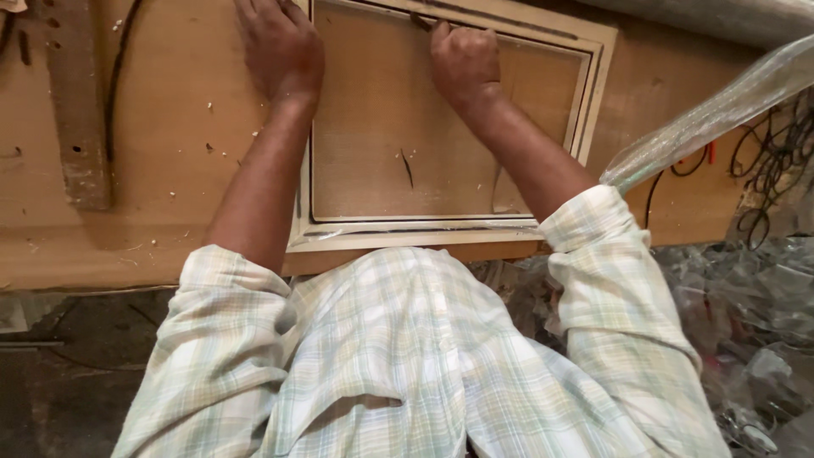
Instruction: The person uses a utility knife to trim excess material from the edges of a white window frame. They then use a green squeegee-like tool to press the frame edges and remove remaining debris.
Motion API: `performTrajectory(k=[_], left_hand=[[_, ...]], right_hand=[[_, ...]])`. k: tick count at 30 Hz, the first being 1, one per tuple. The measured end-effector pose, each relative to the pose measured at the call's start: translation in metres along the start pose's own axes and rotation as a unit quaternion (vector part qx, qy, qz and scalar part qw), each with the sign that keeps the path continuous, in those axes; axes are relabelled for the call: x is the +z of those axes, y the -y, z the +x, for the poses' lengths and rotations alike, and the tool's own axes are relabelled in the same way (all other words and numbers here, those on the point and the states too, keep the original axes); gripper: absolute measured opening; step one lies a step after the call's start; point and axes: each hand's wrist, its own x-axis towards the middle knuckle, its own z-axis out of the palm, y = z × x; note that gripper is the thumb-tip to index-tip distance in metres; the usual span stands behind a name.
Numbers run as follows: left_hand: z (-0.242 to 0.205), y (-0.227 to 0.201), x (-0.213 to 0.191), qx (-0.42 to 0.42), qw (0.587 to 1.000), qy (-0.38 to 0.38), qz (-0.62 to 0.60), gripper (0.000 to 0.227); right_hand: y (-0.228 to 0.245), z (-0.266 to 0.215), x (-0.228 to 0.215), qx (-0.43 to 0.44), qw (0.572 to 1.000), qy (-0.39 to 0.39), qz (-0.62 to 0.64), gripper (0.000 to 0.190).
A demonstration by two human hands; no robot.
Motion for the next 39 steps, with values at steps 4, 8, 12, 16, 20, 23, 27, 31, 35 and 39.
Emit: performTrajectory(k=[4,8,12,16,20,23,27,31,35,39], left_hand=[[0.0,0.002,0.001,0.04,0.998,-0.041,-0.033,0.027],[0.0,0.009,0.009,0.03,0.999,-0.03,-0.026,0.025],[0.0,0.013,0.023,0.011,0.999,-0.036,0.008,0.021],[-0.002,0.011,0.024,0.004,0.999,-0.05,0.004,0.02],[-0.001,0.005,0.008,0.002,0.999,-0.037,-0.017,0.019],[-0.002,-0.003,-0.002,0.014,0.999,-0.035,-0.027,0.023],[-0.001,-0.005,-0.004,0.015,0.999,-0.027,-0.012,0.015],[0.001,-0.003,-0.002,0.02,1.0,-0.017,0.007,0.015],[0.0,-0.002,-0.002,0.018,0.999,-0.034,0.001,0.016],[-0.001,-0.004,-0.002,0.013,0.999,-0.033,-0.004,0.015]], right_hand=[[-0.003,0.004,0.003,0.0,0.998,0.05,-0.038,0.004],[-0.023,-0.012,0.007,-0.008,0.999,-0.027,-0.03,0.028],[-0.049,-0.045,0.006,0.031,0.987,0.155,0.009,0.022],[-0.049,-0.06,0.0,0.04,0.997,0.067,0.02,0.04],[-0.034,-0.052,-0.011,0.046,0.992,0.071,0.099,0.031],[-0.033,-0.044,-0.018,0.022,0.993,-0.013,0.117,0.024],[-0.031,-0.038,-0.016,0.008,0.996,-0.027,0.081,0.016],[-0.031,-0.023,-0.011,-0.014,0.995,-0.052,0.085,0.016],[-0.02,-0.004,-0.013,-0.049,0.994,-0.054,0.079,0.021],[-0.006,0.008,-0.018,-0.05,0.993,-0.067,0.08,0.028]])
